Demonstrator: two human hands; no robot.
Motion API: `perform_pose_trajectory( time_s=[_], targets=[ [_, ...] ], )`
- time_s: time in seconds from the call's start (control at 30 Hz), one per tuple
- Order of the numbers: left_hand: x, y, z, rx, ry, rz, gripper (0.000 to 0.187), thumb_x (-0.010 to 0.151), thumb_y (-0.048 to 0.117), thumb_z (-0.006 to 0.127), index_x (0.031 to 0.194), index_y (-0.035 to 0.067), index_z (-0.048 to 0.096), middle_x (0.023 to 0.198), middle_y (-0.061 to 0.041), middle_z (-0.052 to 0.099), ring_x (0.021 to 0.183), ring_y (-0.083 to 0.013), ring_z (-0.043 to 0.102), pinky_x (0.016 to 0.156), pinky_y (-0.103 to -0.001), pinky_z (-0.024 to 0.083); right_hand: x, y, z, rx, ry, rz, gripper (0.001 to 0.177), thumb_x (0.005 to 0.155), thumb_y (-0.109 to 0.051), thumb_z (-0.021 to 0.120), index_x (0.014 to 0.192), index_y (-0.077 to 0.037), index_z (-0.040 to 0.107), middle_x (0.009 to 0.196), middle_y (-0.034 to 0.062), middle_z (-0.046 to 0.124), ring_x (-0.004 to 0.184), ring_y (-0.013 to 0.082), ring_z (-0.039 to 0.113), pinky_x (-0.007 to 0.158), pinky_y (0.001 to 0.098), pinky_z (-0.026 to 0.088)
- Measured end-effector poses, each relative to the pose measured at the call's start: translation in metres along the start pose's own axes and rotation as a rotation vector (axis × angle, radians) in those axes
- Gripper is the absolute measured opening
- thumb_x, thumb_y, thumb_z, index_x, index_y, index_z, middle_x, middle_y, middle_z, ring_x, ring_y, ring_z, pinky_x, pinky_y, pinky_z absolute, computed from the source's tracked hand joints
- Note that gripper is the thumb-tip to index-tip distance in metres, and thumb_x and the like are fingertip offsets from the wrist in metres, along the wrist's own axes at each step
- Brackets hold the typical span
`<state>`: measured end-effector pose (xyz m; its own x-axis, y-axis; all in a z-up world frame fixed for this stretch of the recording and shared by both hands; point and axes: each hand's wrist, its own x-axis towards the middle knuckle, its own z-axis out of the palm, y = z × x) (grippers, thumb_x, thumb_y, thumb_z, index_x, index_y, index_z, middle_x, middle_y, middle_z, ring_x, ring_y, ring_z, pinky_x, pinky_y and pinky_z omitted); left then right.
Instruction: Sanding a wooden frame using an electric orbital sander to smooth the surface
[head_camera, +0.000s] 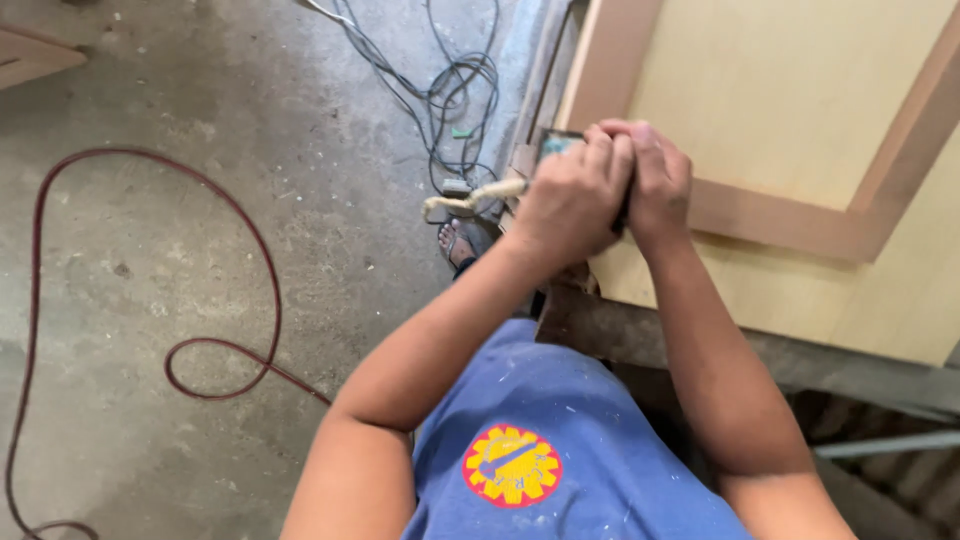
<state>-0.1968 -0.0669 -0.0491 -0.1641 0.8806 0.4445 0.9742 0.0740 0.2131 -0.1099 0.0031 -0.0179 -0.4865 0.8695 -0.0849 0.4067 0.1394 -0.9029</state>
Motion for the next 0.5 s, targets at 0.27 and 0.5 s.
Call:
perform_pose_trajectory(
  time_s=[0.27,0.5],
  targets=[
    [0.013,0.078,0.034,-0.118,0.047,-0.013,0.045,0.078,0.028,0.057,0.115,0.001,0.062,0.092,-0.015,0.06,0.07,-0.0265,0.059,0.054,-0.039,0.043,-0.024,0.025,-0.061,0.017,0.108,0.1,0.04,0.113,-0.031,0.044,0.117,-0.007,0.076,0.106,0.0107,0.071,0.099,0.0158,0.061,0.1,0.0354,0.049],
    [0.011,0.094,0.051,-0.075,0.066,0.009,0.038,0.083,0.02,0.051,0.113,0.0,0.062,0.091,-0.019,0.059,0.071,-0.0293,0.058,0.053,-0.041,0.04,-0.026,0.042,-0.078,-0.029,0.115,0.097,0.041,0.115,-0.028,0.042,0.118,-0.004,0.075,0.11,0.0178,0.07,0.104,0.0225,0.064,0.108,0.0379,0.047]
  ],
)
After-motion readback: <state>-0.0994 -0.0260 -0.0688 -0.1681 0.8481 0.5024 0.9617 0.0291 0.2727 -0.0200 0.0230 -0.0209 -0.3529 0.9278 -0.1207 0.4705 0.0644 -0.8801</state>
